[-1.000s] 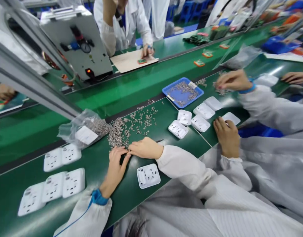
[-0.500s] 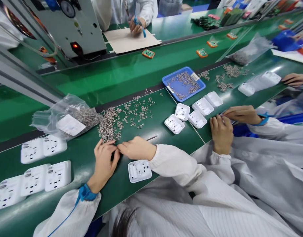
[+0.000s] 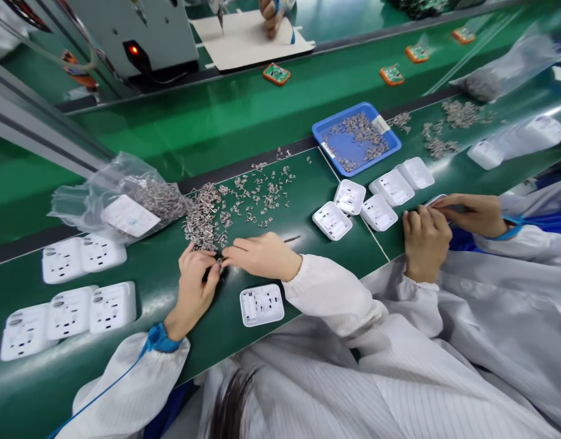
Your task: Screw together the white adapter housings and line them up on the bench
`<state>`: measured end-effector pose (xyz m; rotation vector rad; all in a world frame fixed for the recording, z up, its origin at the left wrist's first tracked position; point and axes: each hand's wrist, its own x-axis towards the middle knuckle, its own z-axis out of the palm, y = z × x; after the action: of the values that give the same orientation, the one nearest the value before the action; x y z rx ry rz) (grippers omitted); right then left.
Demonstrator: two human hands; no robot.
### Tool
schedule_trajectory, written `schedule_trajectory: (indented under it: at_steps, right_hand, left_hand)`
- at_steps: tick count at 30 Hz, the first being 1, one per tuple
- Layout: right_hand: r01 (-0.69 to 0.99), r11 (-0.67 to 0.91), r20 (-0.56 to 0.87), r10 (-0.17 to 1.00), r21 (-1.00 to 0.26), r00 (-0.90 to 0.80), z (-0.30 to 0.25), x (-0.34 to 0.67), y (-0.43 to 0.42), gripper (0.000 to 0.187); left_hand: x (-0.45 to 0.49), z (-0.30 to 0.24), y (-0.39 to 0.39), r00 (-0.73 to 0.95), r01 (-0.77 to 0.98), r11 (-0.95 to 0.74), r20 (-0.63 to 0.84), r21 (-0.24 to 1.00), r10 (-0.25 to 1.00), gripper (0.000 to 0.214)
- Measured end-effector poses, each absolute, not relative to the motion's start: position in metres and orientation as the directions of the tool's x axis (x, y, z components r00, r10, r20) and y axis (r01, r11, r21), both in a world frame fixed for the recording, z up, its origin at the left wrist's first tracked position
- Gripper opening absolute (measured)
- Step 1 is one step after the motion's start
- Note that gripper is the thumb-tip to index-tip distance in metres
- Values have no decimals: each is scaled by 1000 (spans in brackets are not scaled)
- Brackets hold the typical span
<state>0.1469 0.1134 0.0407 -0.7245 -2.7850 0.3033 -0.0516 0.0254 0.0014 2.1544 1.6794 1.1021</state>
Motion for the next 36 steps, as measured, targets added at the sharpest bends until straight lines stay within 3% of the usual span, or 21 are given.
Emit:
schedule_trajectory:
  at_steps: [5,13,19,23,28,32,36]
  right_hand:
    - [400,866,264,479,-300,-837,30,145,114,42]
    - [415,833,169,499,-367,-850,33,145,116,57]
    - [415,811,81,486,-412,-870,45,151,119,58]
    - [412,805,125,504,-427,-855,48,155,121,55]
    - [413,841,283,515,-350,-809,41,152,118,51]
    - [383,891,310,446,-246,-839,36,146,112,42]
    - [358,899,344,429,-252,-835,36,146,111,36]
  left_hand:
    - [-52,2,26,99,715,-365,431,596,897,14]
    - [-50,3,27,148,693,-406,434,595,889,6]
    - [-51,4,27,153,706,-431,473,562,868,11]
    - [-52,3,27,96,695,-399,473,598,876,7]
    - [-51,3,28,36,654,-361,449,665,893,5]
    - [-50,5,27,76,624,-402,460,670,884,6]
    - [-49,7,27,78,613,-402,454,680,888,6]
